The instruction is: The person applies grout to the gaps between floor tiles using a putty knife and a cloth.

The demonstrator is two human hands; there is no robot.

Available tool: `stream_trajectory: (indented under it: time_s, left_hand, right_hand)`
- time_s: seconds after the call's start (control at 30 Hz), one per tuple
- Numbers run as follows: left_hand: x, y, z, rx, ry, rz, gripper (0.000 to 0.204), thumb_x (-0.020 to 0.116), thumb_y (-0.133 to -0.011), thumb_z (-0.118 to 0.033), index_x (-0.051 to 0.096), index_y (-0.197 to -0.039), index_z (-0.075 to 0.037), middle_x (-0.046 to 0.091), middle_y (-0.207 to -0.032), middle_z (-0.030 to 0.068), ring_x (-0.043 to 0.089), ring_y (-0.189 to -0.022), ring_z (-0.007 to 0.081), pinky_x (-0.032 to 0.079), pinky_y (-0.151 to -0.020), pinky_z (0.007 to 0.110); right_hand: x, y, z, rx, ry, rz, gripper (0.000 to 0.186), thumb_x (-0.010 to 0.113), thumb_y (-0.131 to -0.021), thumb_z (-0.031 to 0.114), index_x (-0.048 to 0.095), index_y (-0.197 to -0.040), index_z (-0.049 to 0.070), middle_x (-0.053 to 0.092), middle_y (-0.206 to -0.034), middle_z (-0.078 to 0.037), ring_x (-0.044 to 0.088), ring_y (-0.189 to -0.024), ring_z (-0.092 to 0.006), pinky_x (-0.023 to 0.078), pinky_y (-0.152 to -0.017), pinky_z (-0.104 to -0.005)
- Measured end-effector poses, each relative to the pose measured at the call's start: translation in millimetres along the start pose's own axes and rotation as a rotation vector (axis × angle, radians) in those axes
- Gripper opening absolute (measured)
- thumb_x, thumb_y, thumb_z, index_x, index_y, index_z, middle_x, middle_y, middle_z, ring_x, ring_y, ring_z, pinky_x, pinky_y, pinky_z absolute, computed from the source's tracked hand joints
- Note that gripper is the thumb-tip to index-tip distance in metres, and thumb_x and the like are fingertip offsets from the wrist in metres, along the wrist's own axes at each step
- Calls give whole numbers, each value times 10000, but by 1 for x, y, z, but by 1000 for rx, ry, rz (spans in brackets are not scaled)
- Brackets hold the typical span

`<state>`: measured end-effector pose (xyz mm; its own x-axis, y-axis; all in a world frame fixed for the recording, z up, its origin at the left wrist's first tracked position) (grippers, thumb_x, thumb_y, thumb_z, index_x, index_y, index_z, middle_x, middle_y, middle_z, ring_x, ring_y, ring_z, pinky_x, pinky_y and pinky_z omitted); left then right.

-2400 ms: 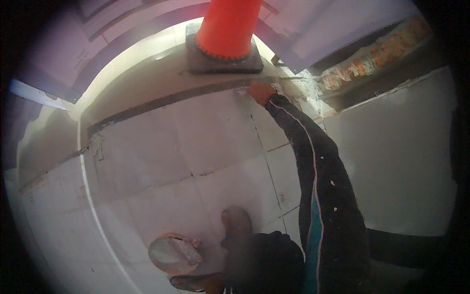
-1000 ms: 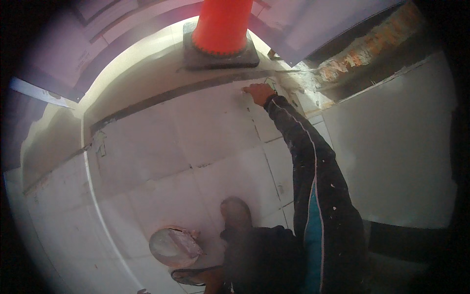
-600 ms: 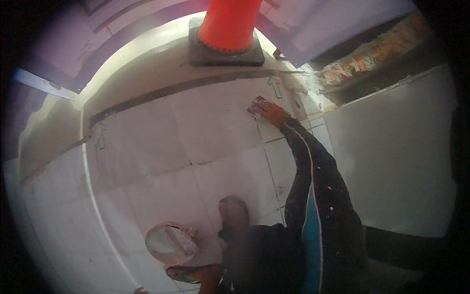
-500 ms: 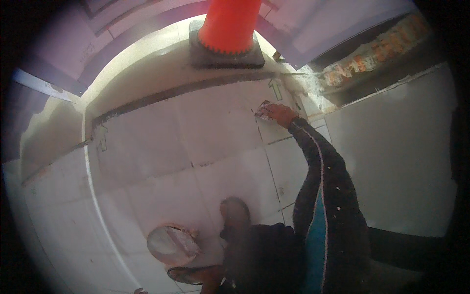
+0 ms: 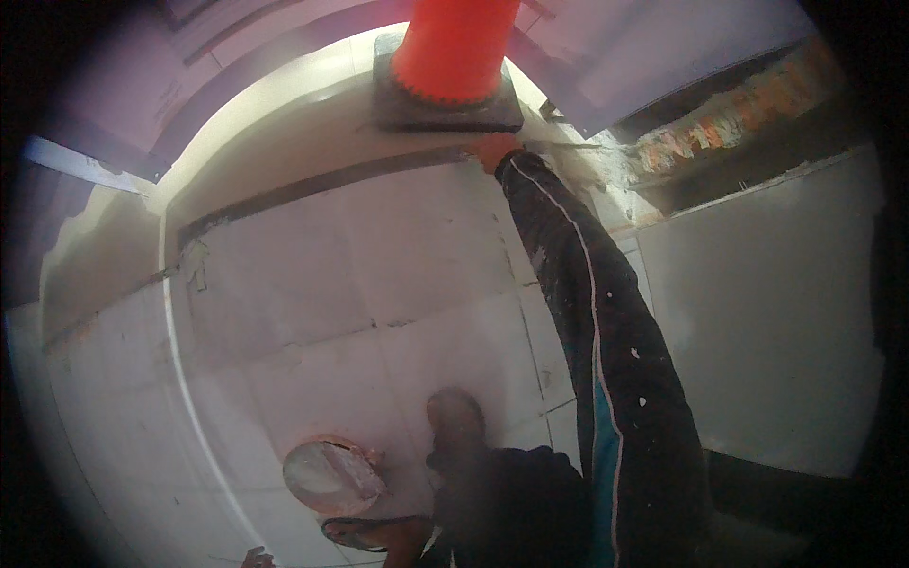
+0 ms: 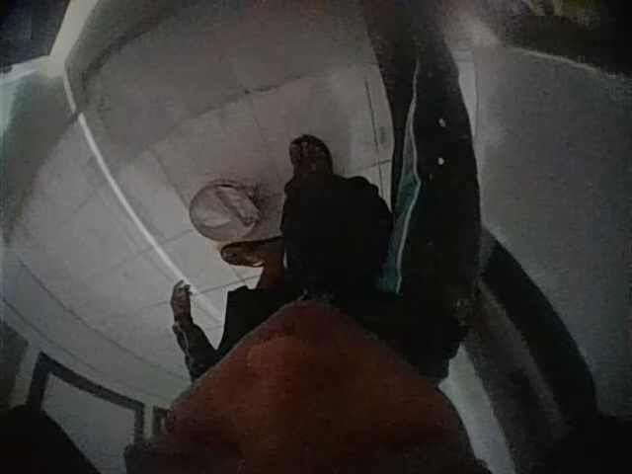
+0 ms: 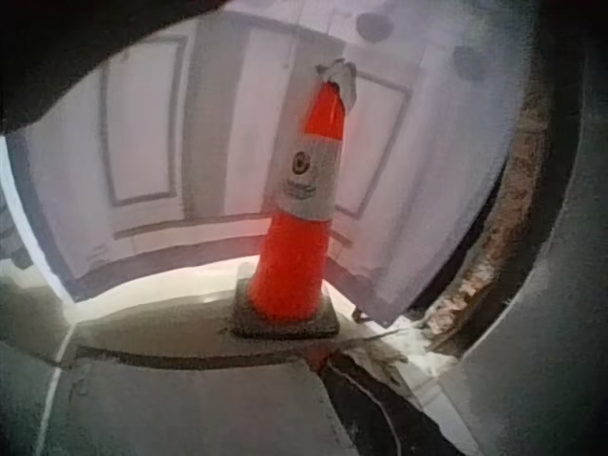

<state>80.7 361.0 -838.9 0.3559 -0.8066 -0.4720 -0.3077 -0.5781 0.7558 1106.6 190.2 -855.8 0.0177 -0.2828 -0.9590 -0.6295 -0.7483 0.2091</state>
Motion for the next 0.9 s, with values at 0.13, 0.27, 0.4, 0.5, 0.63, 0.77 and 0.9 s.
stream_trajectory:
  time_s: [0.13, 0.27, 0.4, 0.5, 0.63, 0.77, 0.9]
  left_hand:
    - [9, 0, 39, -23, -72, 64, 264, 548, -911, -146, 612, -1156, -71, 685, -926, 28, 641, -767, 136, 524, -715, 272]
    - [17, -2, 62, 98, -349, 145, 279, 536, -910, -146, 607, -1167, -63, 685, -953, 53, 649, -813, 143, 527, -732, 282]
    - [23, 7, 7, 27, 35, 69, 291, 506, -910, -168, 612, -1155, -52, 664, -920, 71, 627, -800, 151, 519, -754, 317]
    - [20, 3, 11, 136, 5, 59, 299, 500, -912, -176, 604, -1158, -42, 655, -896, 79, 617, -786, 157, 513, -747, 318]
    - [27, -17, 25, 13, 11, 107, 312, 495, -910, -174, 596, -1165, -27, 650, -924, 84, 613, -785, 174, 507, -748, 305]
    - [26, -25, 40, 151, 82, 156, 327, 496, -907, -183, 594, -1178, -30, 652, -926, 89, 616, -775, 175, 508, -750, 301]
    - [24, -21, 0, 206, 6, 114, 318, 497, -899, -178, 608, -1169, -53, 655, -971, 92, 627, -787, 170, 519, -736, 311]
  right_hand:
    - [14, -8, 0, -108, -35, -3, 491, 554, -748, 73, 611, -1201, 252, 646, -1084, -114, 616, -1022, -309, 491, -885, -446]
    - [29, 6, -3, -97, 3, -1, 505, 552, -726, 56, 620, -1190, 243, 633, -1115, -113, 599, -1064, -303, 487, -894, -445]
    - [23, 64, 18, -93, 1, 93, 504, 555, -716, 54, 627, -1181, 236, 640, -1113, -95, 610, -1033, -313, 490, -878, -428]
    - [30, 119, 30, -169, -65, 85, 449, 532, -781, 113, 604, -1211, 218, 659, -1059, -105, 629, -985, -304, 500, -832, -449]
    - [57, 184, 31, -185, -113, 108, 442, 522, -791, 90, 600, -1206, 222, 667, -1007, -94, 642, -935, -313, 499, -803, -454]
    - [49, 203, 39, -220, -35, 193, 434, 521, -803, 89, 598, -1211, 216, 672, -1012, -90, 645, -928, -315, 499, -801, -441]
    - [28, 189, 18, -138, -158, 55, 423, 482, -844, 92, 576, -1238, 215, 647, -1086, -109, 629, -983, -306, 499, -814, -441]
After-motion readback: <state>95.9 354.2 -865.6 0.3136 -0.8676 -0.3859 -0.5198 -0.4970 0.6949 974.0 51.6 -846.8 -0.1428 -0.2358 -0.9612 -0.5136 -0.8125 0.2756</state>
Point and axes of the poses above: each hand's wrist, its own y-axis away from the middle knuckle, its own x-axis out of the palm, z = x × y, the point moved 8 cm from there along -y, towards the middle knuckle
